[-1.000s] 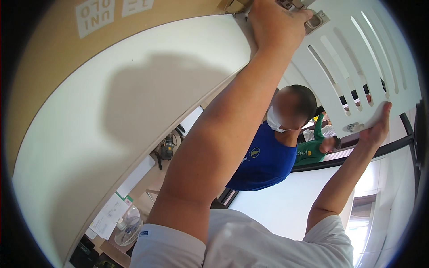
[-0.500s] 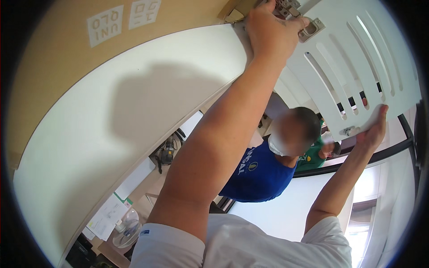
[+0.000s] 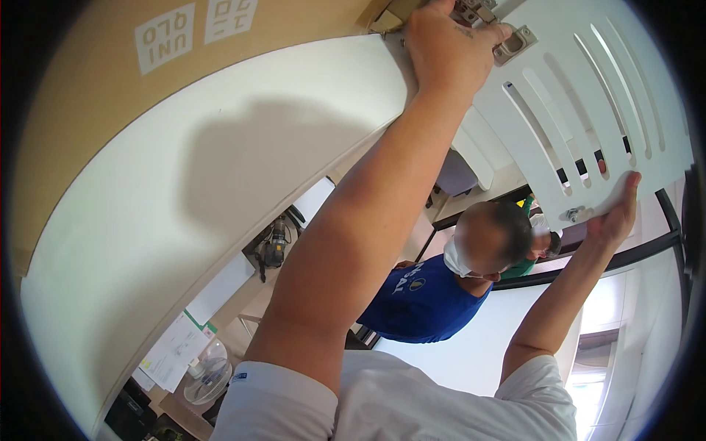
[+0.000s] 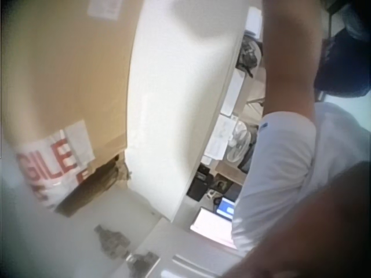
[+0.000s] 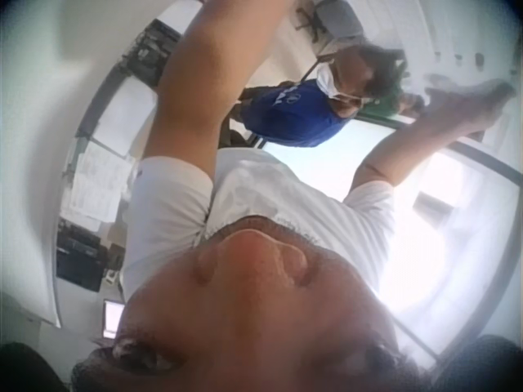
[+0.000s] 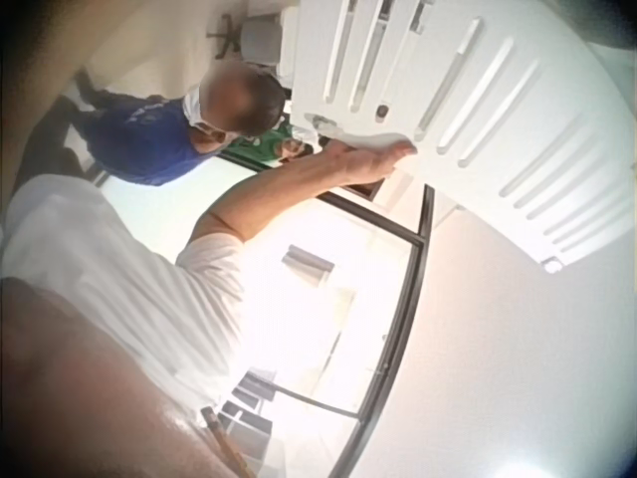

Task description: The person uses a cordless drill to attach a white slatted cabinet door to a wall-mounted unit. They align the door with the hinges and drive screws into the mounting points while another person assists by holding the door steady. The task involves repeated drilling and alignment adjustments to secure the door.

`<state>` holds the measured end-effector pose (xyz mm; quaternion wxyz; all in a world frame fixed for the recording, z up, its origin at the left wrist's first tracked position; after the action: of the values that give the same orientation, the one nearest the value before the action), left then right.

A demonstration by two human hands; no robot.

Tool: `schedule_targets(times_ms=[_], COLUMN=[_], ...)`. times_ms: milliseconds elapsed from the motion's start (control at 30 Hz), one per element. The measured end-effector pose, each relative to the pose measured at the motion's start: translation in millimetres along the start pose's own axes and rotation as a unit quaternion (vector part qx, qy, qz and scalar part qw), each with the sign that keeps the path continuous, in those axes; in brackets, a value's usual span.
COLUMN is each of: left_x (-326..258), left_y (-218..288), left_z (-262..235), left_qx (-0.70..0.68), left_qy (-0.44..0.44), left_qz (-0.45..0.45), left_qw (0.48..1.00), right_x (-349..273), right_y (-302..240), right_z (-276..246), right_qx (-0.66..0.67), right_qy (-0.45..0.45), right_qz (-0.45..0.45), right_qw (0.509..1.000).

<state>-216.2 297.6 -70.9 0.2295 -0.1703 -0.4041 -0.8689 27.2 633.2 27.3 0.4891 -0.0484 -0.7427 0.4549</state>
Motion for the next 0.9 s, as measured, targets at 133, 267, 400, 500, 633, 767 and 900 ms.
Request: schedule_targets(times_ms=[133,267,400,500,633,767,900], left_x=[4.8,7.5,9.1,5.3,7.3,3.1,5.3], left_y=[-1.9,-0.7,-1.2,4.0,0.7,-10.6,-21.2], left_z=[1.5,-0.3,1.1,0.1,1.4,4.9,6.1], left_qx=[-0.014,-0.003,-0.027,-0.076,-0.044,-0.042,-0.045], left_qy=[-0.030,-0.034,-0.035,-0.095,-0.053,-0.073,-0.055], left_qz=[-0.016,0.004,0.003,-0.037,-0.037,-0.108,-0.133], left_qw=[0.999,0.999,0.999,0.992,0.997,0.991,0.988], right_x=[-4.4,-4.7,-8.4,-5.3,-2.5,-4.3,-6.2], right_y=[-2.3,0.0,-4.4,0.2,4.0,0.8,-4.2], right_z=[1.0,-0.5,3.7,-2.7,-4.3,-6.4,-1.3], right_qx=[-0.029,-0.031,-0.018,-0.028,-0.031,-0.014,-0.029], right_qy=[0.024,0.031,0.030,0.021,-0.009,0.008,0.017], right_qz=[0.013,0.025,0.024,0.020,0.029,0.024,0.014], right_qw=[0.999,0.999,0.999,0.999,0.999,1.000,0.999])
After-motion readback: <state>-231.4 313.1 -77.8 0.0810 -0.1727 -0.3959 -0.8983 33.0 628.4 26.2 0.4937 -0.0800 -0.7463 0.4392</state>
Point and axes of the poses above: each hand's wrist, its own x-axis towards the middle knuckle, its own z-axis out of the palm, y = z × x, the point moved 10 cm from there along x, towards the middle knuckle, and after that the axes turned 9 degrees about -x, right-handed, at the moved point
